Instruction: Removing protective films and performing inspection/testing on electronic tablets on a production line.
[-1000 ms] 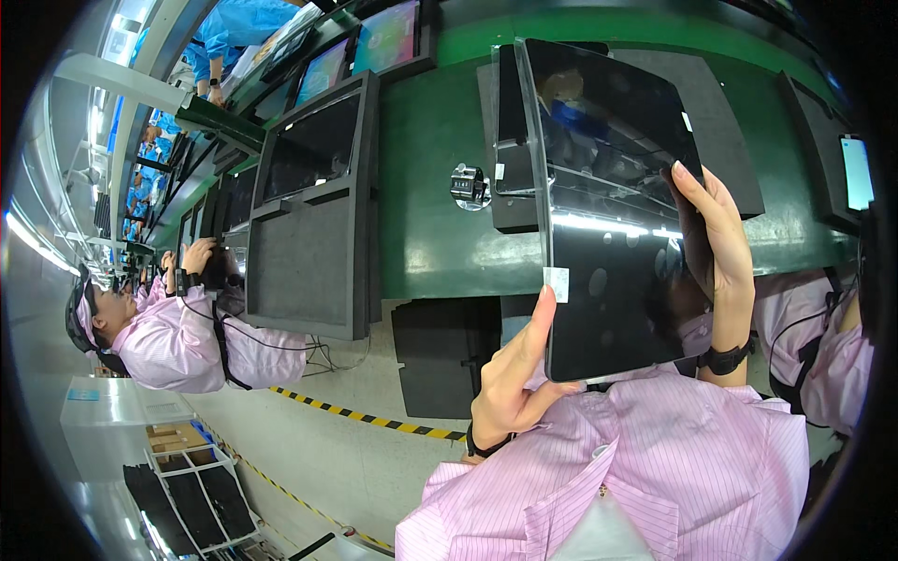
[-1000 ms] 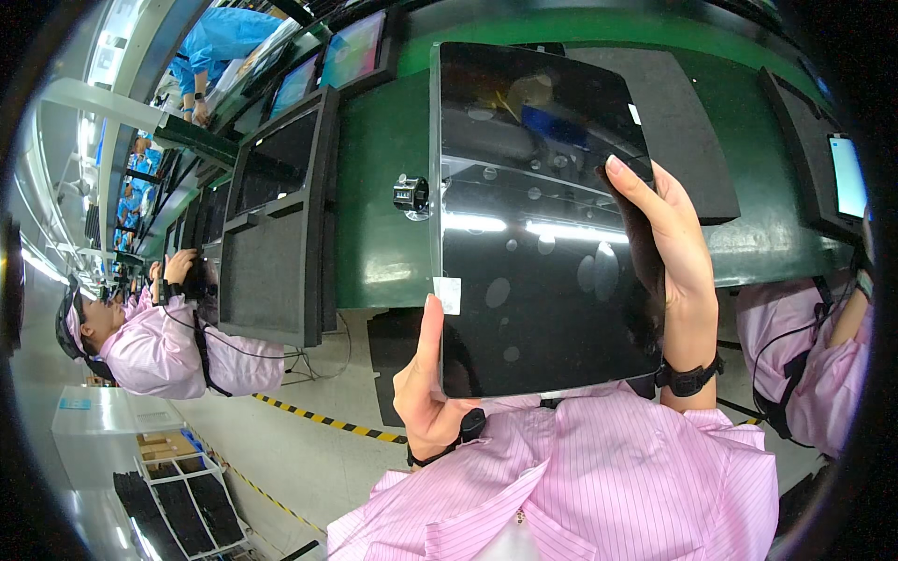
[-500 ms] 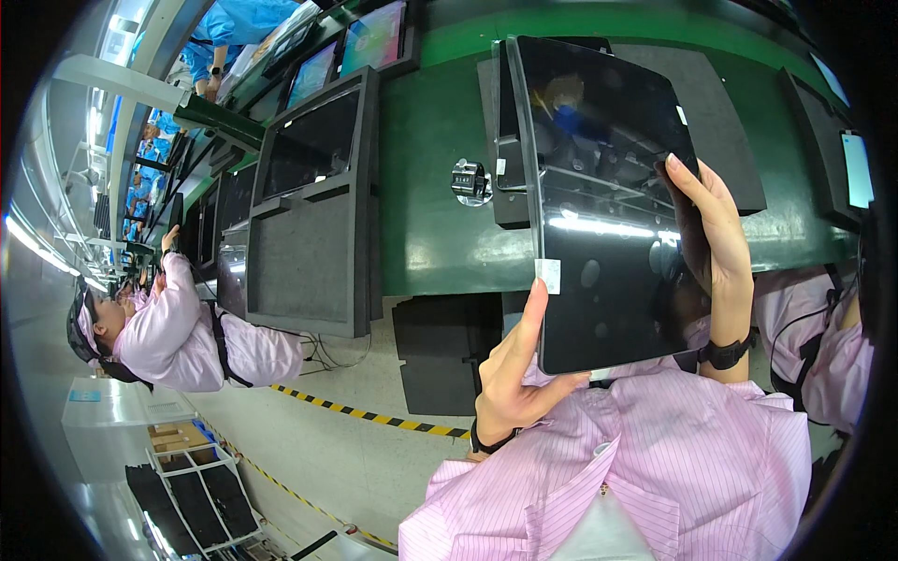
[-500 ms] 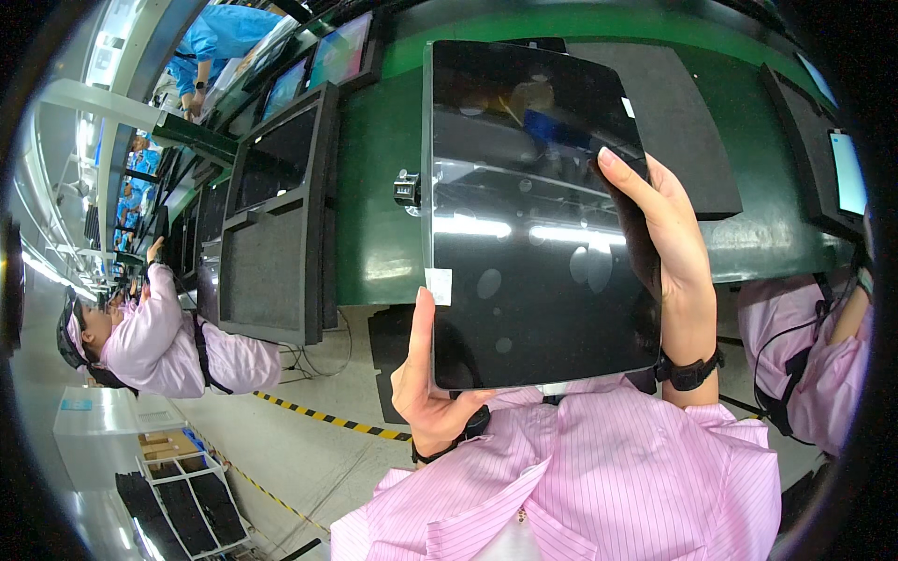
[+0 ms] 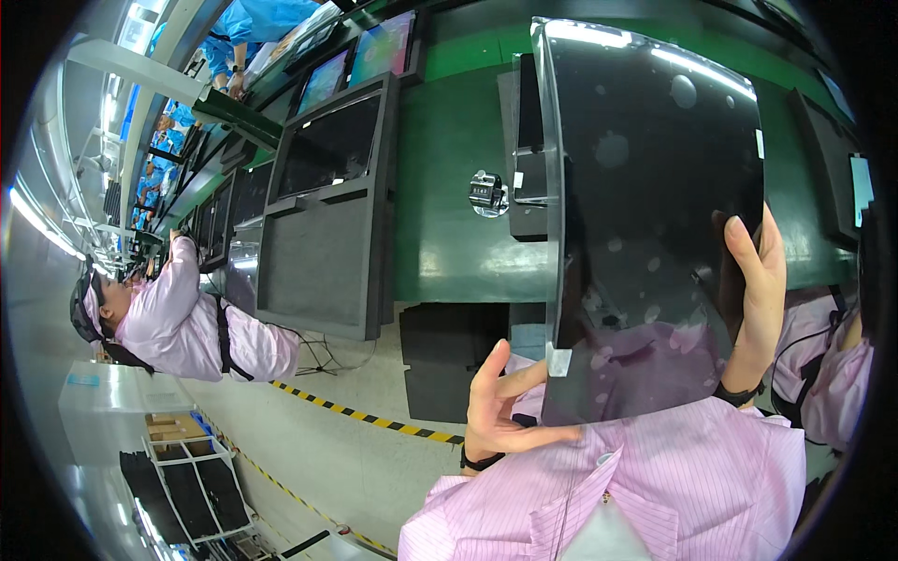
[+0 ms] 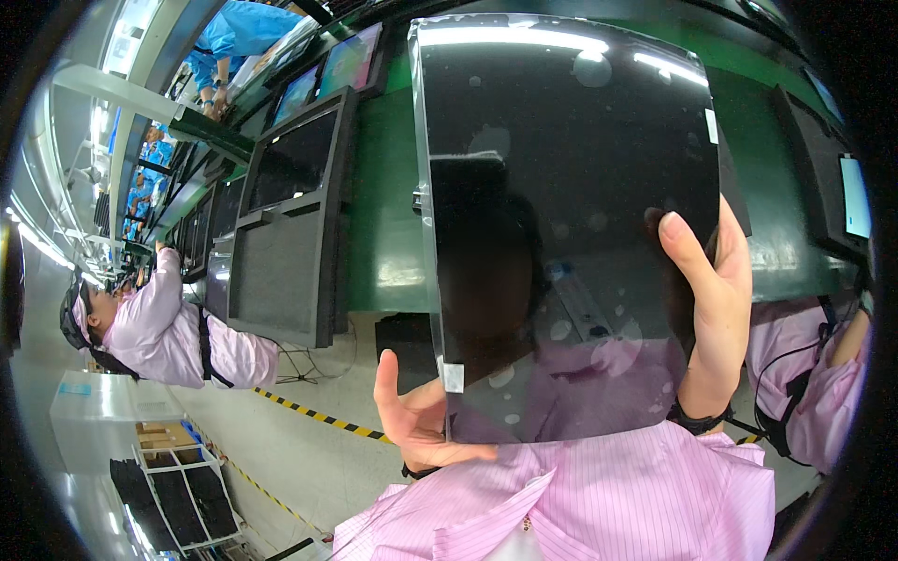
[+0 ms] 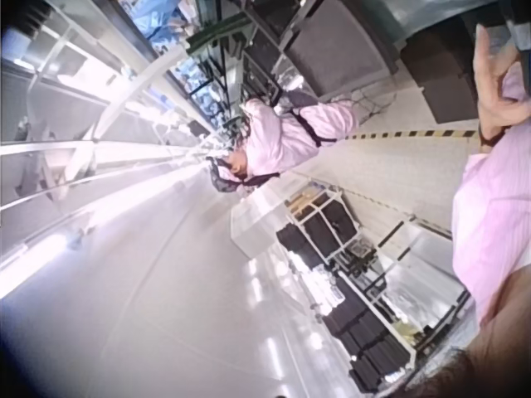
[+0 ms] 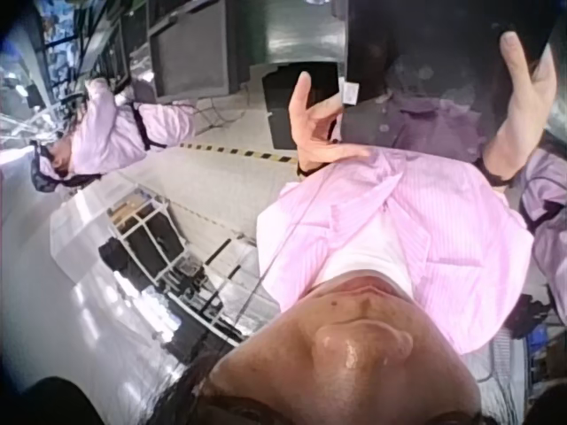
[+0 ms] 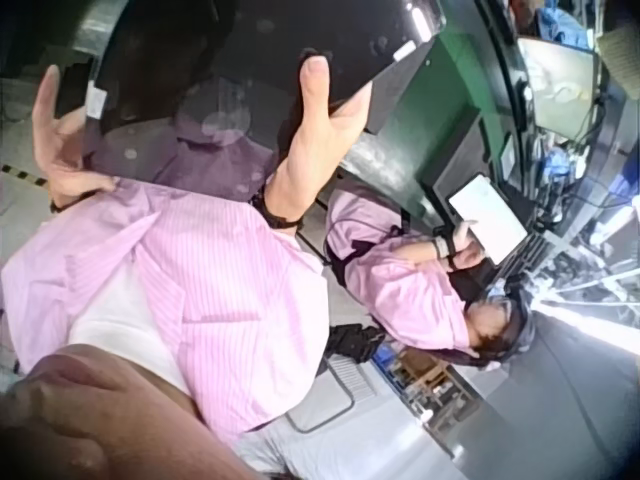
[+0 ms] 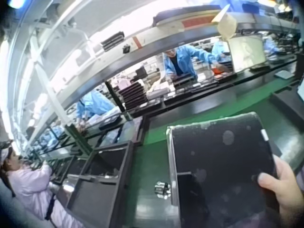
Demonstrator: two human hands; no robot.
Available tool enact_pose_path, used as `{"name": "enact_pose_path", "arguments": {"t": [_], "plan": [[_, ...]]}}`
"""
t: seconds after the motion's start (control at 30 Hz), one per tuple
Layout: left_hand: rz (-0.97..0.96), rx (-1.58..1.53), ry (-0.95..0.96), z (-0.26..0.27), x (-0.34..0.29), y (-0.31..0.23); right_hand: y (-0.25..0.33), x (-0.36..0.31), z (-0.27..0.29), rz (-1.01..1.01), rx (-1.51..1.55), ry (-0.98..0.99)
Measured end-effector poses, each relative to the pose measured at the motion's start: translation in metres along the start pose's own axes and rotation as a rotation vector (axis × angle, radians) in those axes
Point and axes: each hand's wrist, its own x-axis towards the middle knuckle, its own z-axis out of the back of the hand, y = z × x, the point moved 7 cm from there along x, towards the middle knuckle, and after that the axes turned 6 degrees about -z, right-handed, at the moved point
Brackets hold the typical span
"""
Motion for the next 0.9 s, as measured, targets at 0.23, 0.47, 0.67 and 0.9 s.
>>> {"name": "enact_pose_path", "arguments": {"t": [0.23, 0.47, 0.67, 0.9], "plan": [[0.365, -0.019, 0.092, 0.021, 0.074, 0.011, -0.023, -0.006, 0.021, -0.088, 0.062, -0.024], [0.207, -0.019, 0.047, 0.034, 0.152, -0.011, -0.013, -0.026, -0.019, -0.081, 0.043, 0.29], [0.195, -0.066, -0.004, 0.03, 0.143, -0.013, -0.005, -0.026, -0.025, -0.075, 0.045, 0.351], [-0.231, 0.033, 0.052, 0.01, 0.138, -0.058, -0.008, -0.005, -0.029, 0.025, 0.055, 0.166]]}}
